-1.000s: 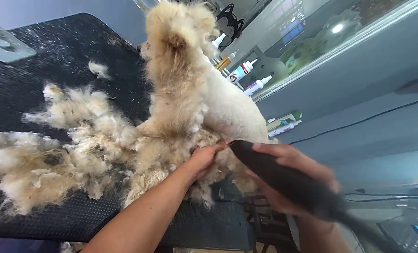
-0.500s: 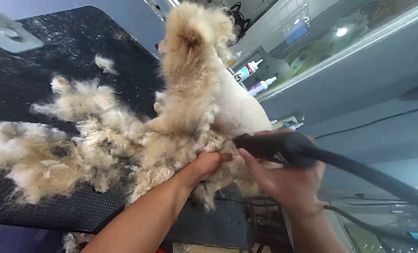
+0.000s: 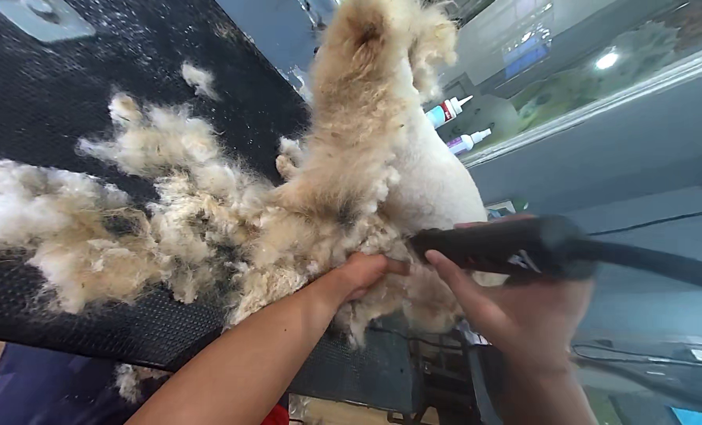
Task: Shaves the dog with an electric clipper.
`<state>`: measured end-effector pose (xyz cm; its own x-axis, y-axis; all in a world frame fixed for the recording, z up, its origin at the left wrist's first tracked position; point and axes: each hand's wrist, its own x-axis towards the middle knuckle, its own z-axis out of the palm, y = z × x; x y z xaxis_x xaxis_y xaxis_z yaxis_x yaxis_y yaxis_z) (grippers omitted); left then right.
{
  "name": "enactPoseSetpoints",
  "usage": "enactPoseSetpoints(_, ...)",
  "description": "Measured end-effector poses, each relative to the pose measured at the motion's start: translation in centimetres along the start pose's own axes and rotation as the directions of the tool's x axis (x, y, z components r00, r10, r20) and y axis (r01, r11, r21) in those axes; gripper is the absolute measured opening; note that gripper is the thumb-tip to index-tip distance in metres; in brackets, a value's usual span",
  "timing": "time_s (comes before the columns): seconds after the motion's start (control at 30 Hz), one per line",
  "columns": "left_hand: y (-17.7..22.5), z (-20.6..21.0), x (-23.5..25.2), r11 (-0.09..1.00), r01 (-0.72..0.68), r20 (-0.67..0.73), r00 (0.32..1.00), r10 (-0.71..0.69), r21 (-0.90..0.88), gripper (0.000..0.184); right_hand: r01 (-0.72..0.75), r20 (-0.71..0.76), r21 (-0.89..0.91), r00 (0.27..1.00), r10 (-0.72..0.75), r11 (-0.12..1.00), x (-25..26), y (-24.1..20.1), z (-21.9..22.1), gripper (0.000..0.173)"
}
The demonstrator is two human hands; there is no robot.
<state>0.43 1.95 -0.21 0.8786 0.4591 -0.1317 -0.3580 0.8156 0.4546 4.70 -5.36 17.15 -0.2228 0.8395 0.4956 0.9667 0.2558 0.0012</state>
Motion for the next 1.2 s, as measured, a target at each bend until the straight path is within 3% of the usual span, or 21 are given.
enactPoseSetpoints(0.1, 0.0, 0.1, -0.1, 0.999, 0.046, -0.023, 0.999, -0.045, 0.013, 0.043, 0.040, -0.067, -0.180, 0.996, -0.053, 0.983, -0.7, -0.6, 0.9, 0.051)
enactPoseSetpoints(0.23, -0.2, 0.0, -0.3, 1.000, -0.025, -0.019, 0.999, 0.026, 0.018, 0.014, -0.024, 0.077, -0.444, 0.995, 0.065, 0.896, -1.4, -0.6, 4.0, 0.052)
enactPoseSetpoints(0.3, -0.3, -0.2, -0.2, 0.999, -0.050, -0.007, 0.999, 0.050, 0.015, 0.020, -0.114, 0.137, -0.369, 0.975, 0.175, 0.922, -0.6, -0.7, 3.5, 0.053)
enactPoseSetpoints(0.37, -0.4, -0.2, -0.1, 0.999, -0.015, -0.013, 1.000, 0.015, 0.044, 0.037, -0.147, 0.152, -0.169, 0.973, 0.173, 0.975, -0.2, 0.0, 1.3, 0.052)
enactPoseSetpoints(0.43, -0.3, -0.2, 0.1, 0.997, 0.017, 0.006, 1.000, -0.017, 0.073, 0.047, -0.072, 0.122, 0.106, 0.991, 0.059, 0.992, -0.1, 0.5, -1.3, 0.059)
enactPoseSetpoints(0.5, -0.2, -0.1, 0.1, 0.997, -0.015, 0.057, 0.998, 0.010, 0.081, 0.042, 0.048, 0.052, 0.195, 0.997, -0.060, 0.980, -0.3, 1.0, -3.4, 0.066)
enactPoseSetpoints(0.6, -0.1, -0.1, 0.1, 0.995, -0.031, 0.070, 0.997, 0.024, 0.098, 0.041, 0.141, 0.087, 0.129, 0.984, -0.153, 0.982, -1.1, 2.2, -4.5, 0.065)
enactPoseSetpoints(0.77, 0.3, -0.2, -0.1, 0.992, 0.046, 0.015, 0.999, -0.048, 0.118, 0.032, 0.030, 0.207, 0.136, 0.977, -0.058, 0.990, -2.9, 3.1, -1.6, 0.053)
enactPoseSetpoints(0.87, 0.5, -0.1, -0.3, 0.991, 0.079, -0.033, 0.997, -0.076, 0.108, 0.029, -0.018, 0.251, 0.228, 0.967, -0.041, 0.973, -2.5, 3.3, -2.7, 0.055)
enactPoseSetpoints(0.93, 0.6, 0.1, -0.3, 0.992, 0.061, -0.039, 0.998, -0.057, 0.112, 0.027, 0.010, 0.193, 0.291, 0.979, -0.069, 0.957, -2.2, 3.3, -4.4, 0.061)
enactPoseSetpoints(1.03, 0.4, 0.1, -0.1, 0.992, 0.043, -0.039, 0.998, -0.038, 0.121, 0.023, 0.160, 0.072, 0.242, 0.981, -0.182, 0.957, -2.0, 3.6, -5.3, 0.064)
enactPoseSetpoints(1.2, 0.8, -0.1, -0.1, 0.992, -0.127, 0.039, 0.991, 0.126, 0.018, 0.005, -0.017, 0.224, 0.095, 0.975, -0.005, 0.995, -2.8, 3.8, -2.1, 0.052)
